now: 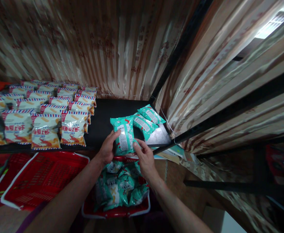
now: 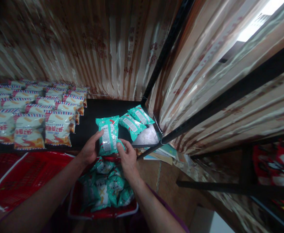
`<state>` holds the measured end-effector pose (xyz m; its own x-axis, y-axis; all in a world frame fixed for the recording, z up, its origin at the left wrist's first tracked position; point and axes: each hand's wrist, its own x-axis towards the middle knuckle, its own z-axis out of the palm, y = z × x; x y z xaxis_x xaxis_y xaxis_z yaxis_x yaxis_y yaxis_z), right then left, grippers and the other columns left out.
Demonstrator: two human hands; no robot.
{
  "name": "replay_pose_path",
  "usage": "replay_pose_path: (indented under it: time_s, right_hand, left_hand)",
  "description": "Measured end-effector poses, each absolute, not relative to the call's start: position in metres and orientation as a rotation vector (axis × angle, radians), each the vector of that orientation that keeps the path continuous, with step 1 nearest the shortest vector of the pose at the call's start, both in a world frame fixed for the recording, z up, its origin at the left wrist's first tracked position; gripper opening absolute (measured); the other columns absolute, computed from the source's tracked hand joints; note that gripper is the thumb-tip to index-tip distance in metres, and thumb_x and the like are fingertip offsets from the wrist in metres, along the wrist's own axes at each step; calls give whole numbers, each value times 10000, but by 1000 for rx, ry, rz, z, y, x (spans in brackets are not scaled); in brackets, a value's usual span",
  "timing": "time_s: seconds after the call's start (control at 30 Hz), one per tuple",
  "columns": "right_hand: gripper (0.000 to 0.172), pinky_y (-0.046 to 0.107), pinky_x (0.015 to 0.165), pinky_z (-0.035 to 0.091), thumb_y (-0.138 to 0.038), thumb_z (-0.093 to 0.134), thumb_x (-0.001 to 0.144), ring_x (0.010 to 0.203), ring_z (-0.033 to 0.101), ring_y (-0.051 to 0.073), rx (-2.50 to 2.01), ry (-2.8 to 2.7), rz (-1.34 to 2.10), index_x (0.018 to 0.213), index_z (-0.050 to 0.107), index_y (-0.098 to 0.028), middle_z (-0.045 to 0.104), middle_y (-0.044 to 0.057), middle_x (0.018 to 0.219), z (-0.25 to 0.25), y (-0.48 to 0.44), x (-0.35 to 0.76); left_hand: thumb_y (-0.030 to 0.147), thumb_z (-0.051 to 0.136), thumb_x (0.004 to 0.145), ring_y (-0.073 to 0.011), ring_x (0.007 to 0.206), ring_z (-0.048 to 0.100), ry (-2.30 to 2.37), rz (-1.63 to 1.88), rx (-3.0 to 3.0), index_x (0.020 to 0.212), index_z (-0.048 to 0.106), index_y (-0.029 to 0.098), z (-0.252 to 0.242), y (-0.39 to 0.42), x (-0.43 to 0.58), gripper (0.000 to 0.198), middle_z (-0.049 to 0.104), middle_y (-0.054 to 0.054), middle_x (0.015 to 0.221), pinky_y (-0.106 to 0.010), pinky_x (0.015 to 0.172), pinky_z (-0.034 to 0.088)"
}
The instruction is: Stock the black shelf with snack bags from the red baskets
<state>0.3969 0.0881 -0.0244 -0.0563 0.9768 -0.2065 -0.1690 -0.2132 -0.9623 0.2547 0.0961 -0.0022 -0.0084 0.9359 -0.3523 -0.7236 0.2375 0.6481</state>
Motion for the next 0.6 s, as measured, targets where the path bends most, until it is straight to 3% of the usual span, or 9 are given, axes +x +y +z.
replay_pose_path:
  time_s: [0.27,0.43,0.5,0.6]
  right_hand:
    - [466,274,486,507,-518,710,675,492,605,151,-1255,-971,1364,987,606,-187,667,-11,695,-22,89,397]
    - [445,274,503,506,-532,636,739,534,605,152,-1306,-1132,1284,997,611,-170,666,9,735,-25,92,399]
    - [422,312,583,532,-513,584,790,627,627,177,-1360,-1301,1138,1029,610,-166,677,40,804,-27,94,401]
    - [411,444,838,509,-400,563,838,940,615,253,-1353,-1614,620,1181,558,-174,653,108,1029,-25,95,404]
  left_hand:
    - [175,711,663,-204,914,656,756,1273,428,1161,548,217,3,91,251,525,699,-30,1021,-311,829,491]
    - [169,722,632,-193,888,650,842,1268,451,1118,562,213,1,91,251,514,696,-28,990,-284,786,488]
    - [170,721,620,-189,866,647,882,1281,465,1102,569,211,1,92,250,508,695,-23,966,-277,759,490]
    - [170,714,611,-189,875,642,929,1311,488,1093,573,212,1,93,250,504,689,-22,997,-272,755,490]
